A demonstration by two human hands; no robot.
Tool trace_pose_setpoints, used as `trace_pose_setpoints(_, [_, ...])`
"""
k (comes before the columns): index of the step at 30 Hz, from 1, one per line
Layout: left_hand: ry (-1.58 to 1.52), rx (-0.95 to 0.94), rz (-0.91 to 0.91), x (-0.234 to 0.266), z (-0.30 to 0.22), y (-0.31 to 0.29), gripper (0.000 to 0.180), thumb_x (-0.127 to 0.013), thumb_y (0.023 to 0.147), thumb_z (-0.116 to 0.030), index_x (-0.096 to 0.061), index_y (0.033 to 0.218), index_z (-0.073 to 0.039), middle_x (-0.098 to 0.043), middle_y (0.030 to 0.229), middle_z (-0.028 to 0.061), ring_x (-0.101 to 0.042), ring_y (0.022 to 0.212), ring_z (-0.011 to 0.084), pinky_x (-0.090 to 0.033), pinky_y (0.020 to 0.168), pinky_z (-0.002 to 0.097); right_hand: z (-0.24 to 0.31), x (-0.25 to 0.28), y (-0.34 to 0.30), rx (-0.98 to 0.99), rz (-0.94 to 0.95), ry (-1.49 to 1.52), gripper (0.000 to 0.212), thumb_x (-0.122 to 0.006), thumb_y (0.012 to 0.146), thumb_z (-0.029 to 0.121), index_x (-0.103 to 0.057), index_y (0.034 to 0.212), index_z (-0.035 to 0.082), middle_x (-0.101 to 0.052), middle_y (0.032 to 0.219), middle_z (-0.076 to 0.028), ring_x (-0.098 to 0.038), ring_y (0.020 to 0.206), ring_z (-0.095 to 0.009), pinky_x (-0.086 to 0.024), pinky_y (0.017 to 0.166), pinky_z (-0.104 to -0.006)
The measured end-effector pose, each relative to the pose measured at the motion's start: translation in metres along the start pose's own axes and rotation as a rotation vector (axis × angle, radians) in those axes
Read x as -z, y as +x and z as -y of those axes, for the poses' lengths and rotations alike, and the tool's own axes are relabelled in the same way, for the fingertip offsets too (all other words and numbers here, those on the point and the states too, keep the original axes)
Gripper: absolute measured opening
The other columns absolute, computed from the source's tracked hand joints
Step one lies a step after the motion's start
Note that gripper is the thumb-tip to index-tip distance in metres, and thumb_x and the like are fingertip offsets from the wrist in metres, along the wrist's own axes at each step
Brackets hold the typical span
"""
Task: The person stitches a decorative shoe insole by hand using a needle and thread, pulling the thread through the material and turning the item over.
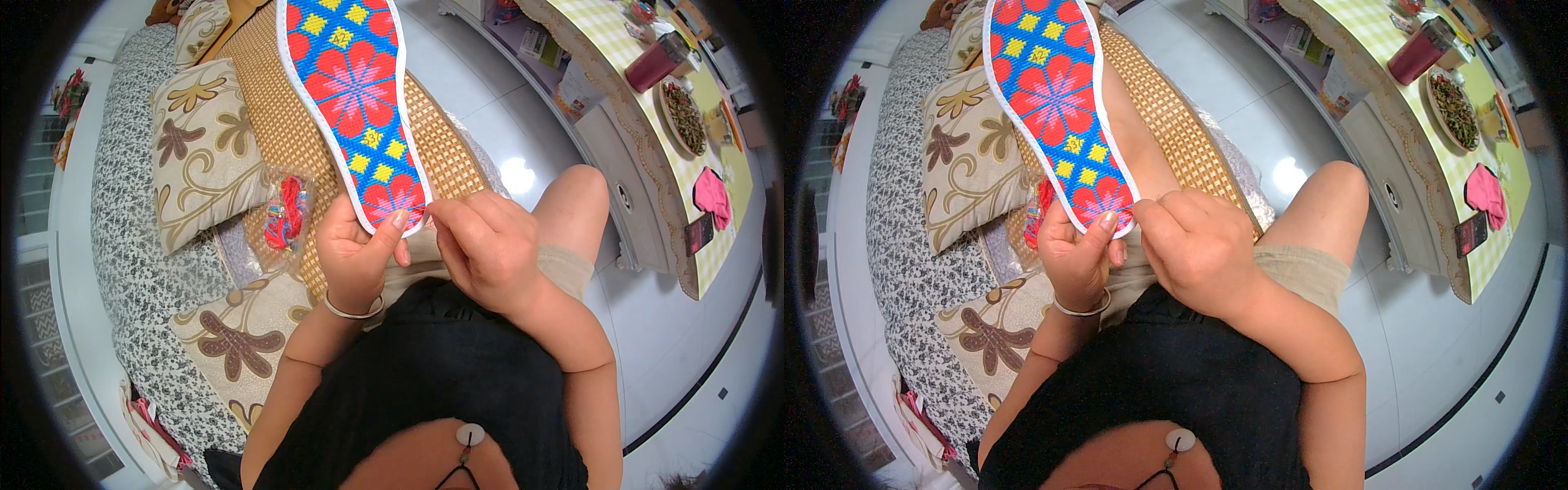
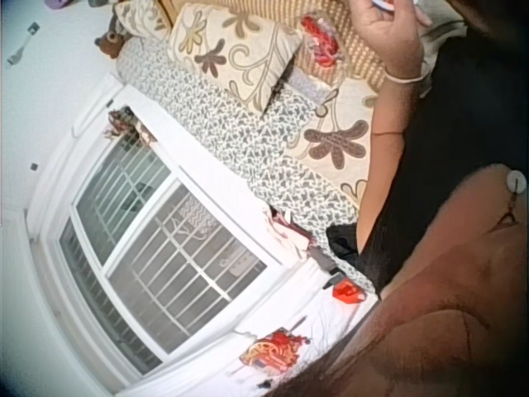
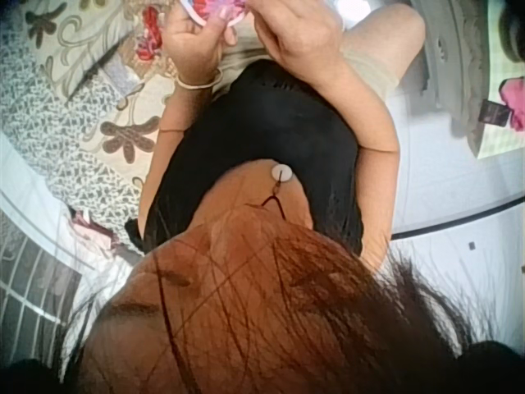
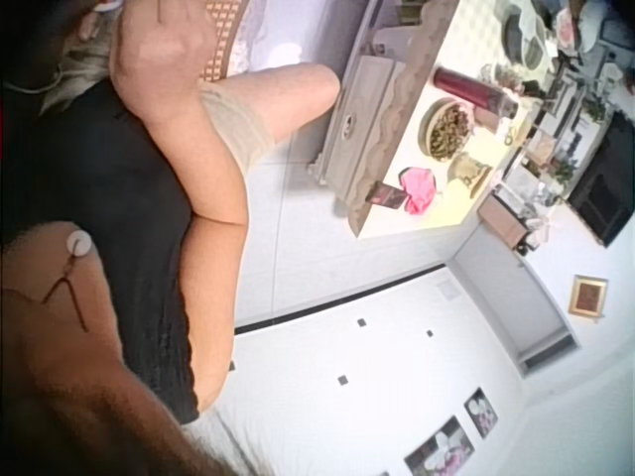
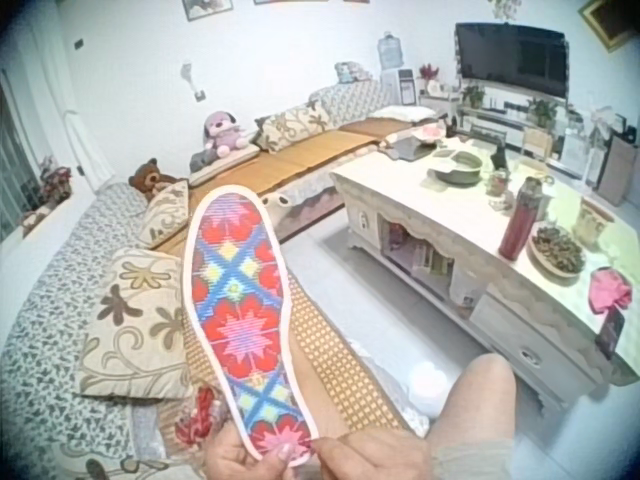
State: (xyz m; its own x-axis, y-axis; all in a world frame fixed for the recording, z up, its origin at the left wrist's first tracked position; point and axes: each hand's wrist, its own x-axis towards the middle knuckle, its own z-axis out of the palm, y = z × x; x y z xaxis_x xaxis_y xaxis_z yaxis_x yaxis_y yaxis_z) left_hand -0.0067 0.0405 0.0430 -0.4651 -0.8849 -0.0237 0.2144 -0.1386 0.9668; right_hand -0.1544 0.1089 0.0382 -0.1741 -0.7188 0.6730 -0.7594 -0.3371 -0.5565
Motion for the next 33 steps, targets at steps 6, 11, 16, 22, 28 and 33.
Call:
trace_pose_setpoints(6, [0.045,-0.014,0.0,0.002,0.003,-0.001,0.015,-0.059,0.085,0.006,-0.052,0.099,0.003,-0.063,0.088,0.0115,-0.055,0.056,0.0081,-0.045,0.047,0.0194,0.001,-0.001,0.0,0.021,0.025,-0.054,0.018,-0.066,0.065,0.005,-0.059,0.081,0.004,-0.048,0.064,-0.006,-0.053,0.057,-0.023,-0.042,0.049,-0.0344])
trace_pose_setpoints(11, [0.211,-0.091,-0.012,-0.001,0.007,-0.004,0.012,-0.06,0.084,0.005,-0.054,0.095,0.003,-0.063,0.086,0.0104,-0.055,0.058,0.0066,-0.045,0.048,0.0191,0.005,0.0,0.003,0.042,0.084,-0.052,0.027,-0.067,0.061,-0.002,-0.062,0.088,0.002,-0.05,0.063,-0.006,-0.053,0.055,-0.023,-0.041,0.048,-0.0343])
trace_pose_setpoints(16, [0.628,-0.399,0.037,0.003,0.015,-0.003,0.01,-0.061,0.084,0.004,-0.055,0.092,0.005,-0.064,0.084,0.0091,-0.057,0.06,0.0055,-0.047,0.048,0.0192,0.002,-0.011,0.0,0.059,0.078,-0.103,0.015,-0.064,0.068,0.014,-0.052,0.072,0.007,-0.047,0.064,-0.006,-0.053,0.057,-0.021,-0.042,0.048,-0.0342])
trace_pose_setpoints(22, [0.263,-0.119,-0.062,-0.002,0.013,-0.002,0.01,-0.061,0.085,0.004,-0.055,0.093,0.005,-0.064,0.084,0.0086,-0.059,0.062,0.0065,-0.049,0.051,0.019,0.004,-0.005,-0.003,-0.061,0.073,-0.057,0.015,-0.068,0.067,0.001,-0.059,0.079,0.004,-0.051,0.061,-0.008,-0.054,0.055,-0.025,-0.043,0.05,-0.036])
trace_pose_setpoints(28, [0.039,-0.087,0.005,0.003,0.015,-0.001,0.016,-0.059,0.087,0.004,-0.052,0.101,0.002,-0.063,0.09,0.0094,-0.054,0.059,0.0057,-0.043,0.047,0.0186,-0.005,-0.007,-0.001,-0.133,-0.033,0.077,0.009,-0.067,0.074,0.003,-0.062,0.081,0.003,-0.06,0.073,-0.011,-0.059,0.068,-0.025,-0.047,0.062,-0.0324])
trace_pose_setpoints(33, [-0.255,0.025,0.082,0.011,0.012,0.003,0.025,-0.059,0.085,0.006,-0.052,0.107,-0.001,-0.064,0.094,0.0107,-0.054,0.062,0.0073,-0.04,0.045,0.0179,-0.015,-0.006,-0.004,-0.836,-0.005,0.919,0.008,-0.063,0.083,0.004,-0.067,0.088,-0.002,-0.066,0.092,-0.01,-0.06,0.082,-0.017,-0.046,0.08,-0.0276])
